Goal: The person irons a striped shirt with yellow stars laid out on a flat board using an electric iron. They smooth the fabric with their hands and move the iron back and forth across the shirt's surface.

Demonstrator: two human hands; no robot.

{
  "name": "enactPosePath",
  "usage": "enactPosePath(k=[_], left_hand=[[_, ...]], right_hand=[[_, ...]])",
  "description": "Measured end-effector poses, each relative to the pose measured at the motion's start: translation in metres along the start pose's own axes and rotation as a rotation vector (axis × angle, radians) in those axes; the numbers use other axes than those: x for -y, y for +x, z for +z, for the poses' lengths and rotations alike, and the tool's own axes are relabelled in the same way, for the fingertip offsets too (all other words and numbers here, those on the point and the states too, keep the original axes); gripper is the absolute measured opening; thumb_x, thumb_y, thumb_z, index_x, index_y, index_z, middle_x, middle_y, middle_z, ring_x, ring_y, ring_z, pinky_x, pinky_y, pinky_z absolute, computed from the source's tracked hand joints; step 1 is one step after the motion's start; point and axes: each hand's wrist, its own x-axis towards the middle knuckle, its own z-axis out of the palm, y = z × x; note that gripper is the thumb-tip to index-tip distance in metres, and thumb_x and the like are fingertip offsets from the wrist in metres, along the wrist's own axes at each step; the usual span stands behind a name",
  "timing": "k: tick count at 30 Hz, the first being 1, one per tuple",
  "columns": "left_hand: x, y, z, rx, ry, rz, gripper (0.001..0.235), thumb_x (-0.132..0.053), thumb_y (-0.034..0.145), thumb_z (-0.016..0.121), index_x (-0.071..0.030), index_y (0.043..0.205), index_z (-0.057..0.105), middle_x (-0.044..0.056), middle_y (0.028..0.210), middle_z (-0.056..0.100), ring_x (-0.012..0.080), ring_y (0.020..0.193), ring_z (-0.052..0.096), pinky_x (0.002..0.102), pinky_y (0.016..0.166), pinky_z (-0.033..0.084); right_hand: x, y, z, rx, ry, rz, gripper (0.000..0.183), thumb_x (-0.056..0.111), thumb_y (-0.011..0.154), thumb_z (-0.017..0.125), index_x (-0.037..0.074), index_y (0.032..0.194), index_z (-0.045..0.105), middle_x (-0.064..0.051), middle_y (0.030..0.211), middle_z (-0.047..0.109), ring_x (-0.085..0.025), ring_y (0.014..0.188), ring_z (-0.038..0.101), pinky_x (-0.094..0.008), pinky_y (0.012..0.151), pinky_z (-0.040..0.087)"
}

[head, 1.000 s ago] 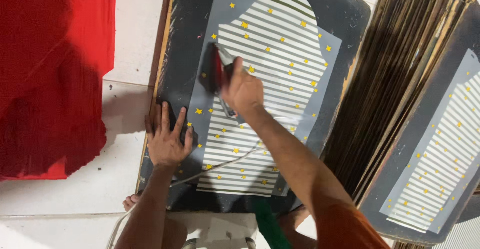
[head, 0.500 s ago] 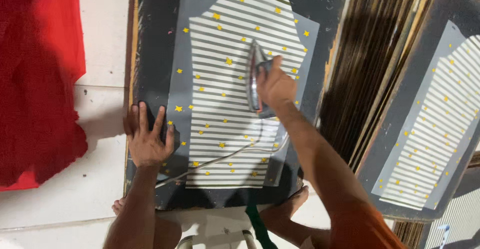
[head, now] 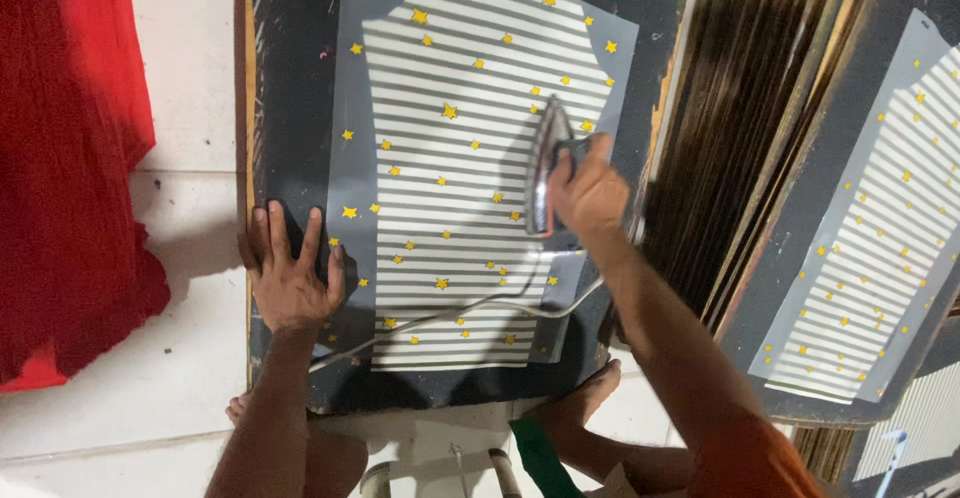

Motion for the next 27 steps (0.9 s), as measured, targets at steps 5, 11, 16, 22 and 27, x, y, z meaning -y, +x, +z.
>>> enactPosePath(k=[5, 11, 16, 22, 27], left_hand=[[-0.003, 0.002, -0.008, 0.029, -0.039, -0.012, 0.054, -0.045, 0.098, 0.056, -0.023, 0.148, 0.062, 0.023, 0.159, 0.045, 0.0429, 0.148, 0.039, 0.061, 0.120, 0.017], [0.000, 0.003, -0.007, 0.010, -0.060, -0.008, 0.056, -0.043, 0.096, 0.058, -0.025, 0.149, 0.057, 0.023, 0.160, 0.042, 0.0421, 0.148, 0.037, 0.063, 0.118, 0.019], [0.008, -0.003, -0.005, 0.005, -0.172, -0.015, 0.056, -0.039, 0.098, 0.053, -0.025, 0.152, 0.052, 0.021, 0.161, 0.040, 0.0413, 0.149, 0.035, 0.063, 0.118, 0.020], [0.014, -0.004, -0.003, -0.069, -0.219, 0.016, 0.048, -0.036, 0.096, 0.054, -0.029, 0.143, 0.058, 0.017, 0.158, 0.045, 0.0395, 0.146, 0.040, 0.062, 0.118, 0.023], [0.016, -0.003, 0.001, -0.174, -0.209, 0.082, 0.041, -0.034, 0.087, 0.063, -0.025, 0.126, 0.072, 0.019, 0.153, 0.051, 0.0424, 0.141, 0.047, 0.062, 0.116, 0.028]], right_hand=[[0.057, -0.001, -0.051, 0.351, 0.341, 0.033, 0.049, 0.041, 0.096, 0.053, 0.002, 0.127, 0.052, -0.012, 0.058, 0.063, -0.037, 0.056, 0.071, -0.049, 0.055, 0.057], [0.119, 0.001, -0.076, 0.394, 0.369, -0.080, 0.040, 0.044, 0.096, 0.051, 0.014, 0.123, 0.051, -0.007, 0.064, 0.067, -0.032, 0.062, 0.074, -0.044, 0.060, 0.060], [0.183, 0.001, -0.106, 0.424, 0.419, -0.180, 0.041, 0.048, 0.094, 0.046, 0.017, 0.121, 0.050, -0.005, 0.071, 0.068, -0.031, 0.064, 0.074, -0.046, 0.064, 0.060], [0.213, 0.002, -0.112, 0.543, 0.536, -0.227, 0.045, 0.045, 0.097, 0.047, 0.010, 0.126, 0.047, -0.013, 0.081, 0.070, -0.041, 0.072, 0.074, -0.054, 0.070, 0.059], [0.193, -0.002, -0.117, 0.606, 0.481, -0.267, 0.045, 0.044, 0.097, 0.047, 0.013, 0.129, 0.046, -0.009, 0.085, 0.069, -0.037, 0.078, 0.075, -0.052, 0.075, 0.059]])
